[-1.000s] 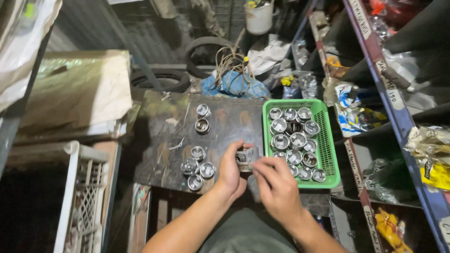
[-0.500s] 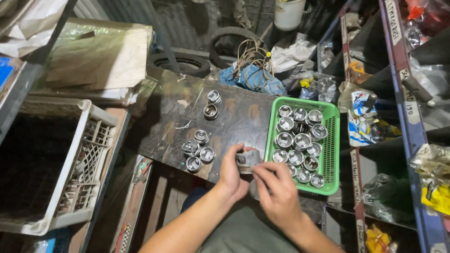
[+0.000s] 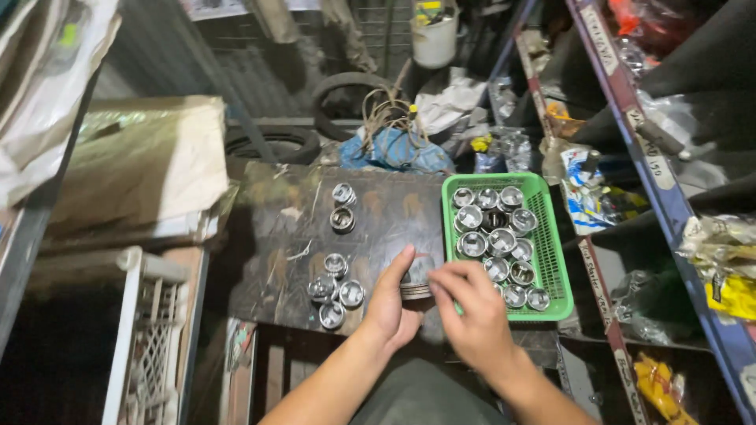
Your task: Cleaning and inspecting motorcycle engine pistons on a workbench.
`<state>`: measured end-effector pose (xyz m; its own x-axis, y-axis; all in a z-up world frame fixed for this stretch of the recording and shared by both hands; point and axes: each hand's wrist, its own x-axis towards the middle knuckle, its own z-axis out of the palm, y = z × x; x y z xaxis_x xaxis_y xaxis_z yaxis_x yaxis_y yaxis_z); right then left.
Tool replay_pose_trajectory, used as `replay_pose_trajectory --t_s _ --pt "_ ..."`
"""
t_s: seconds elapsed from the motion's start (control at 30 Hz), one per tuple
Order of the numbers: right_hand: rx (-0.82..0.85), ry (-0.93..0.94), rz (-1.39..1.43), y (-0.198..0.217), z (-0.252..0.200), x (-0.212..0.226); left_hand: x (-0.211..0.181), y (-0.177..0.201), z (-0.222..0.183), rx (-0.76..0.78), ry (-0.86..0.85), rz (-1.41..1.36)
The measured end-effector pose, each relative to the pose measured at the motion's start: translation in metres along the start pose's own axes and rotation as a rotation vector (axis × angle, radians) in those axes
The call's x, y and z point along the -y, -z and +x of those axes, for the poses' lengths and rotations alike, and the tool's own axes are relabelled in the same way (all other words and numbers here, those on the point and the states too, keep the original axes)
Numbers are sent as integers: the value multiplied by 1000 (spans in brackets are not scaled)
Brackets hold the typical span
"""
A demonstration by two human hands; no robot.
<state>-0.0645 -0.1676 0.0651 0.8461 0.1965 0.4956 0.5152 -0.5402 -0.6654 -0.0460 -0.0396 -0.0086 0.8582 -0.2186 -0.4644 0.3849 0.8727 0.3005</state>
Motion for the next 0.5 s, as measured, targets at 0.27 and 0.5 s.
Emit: replay_pose_trajectory --t_s 0.27,0.5 --pt "-76 -135 -125 -19 1 22 -18 -1 -5 32 47 187" --pt "-250 -92 -296 -36 7 14 -20 -7 13 -159 86 296"
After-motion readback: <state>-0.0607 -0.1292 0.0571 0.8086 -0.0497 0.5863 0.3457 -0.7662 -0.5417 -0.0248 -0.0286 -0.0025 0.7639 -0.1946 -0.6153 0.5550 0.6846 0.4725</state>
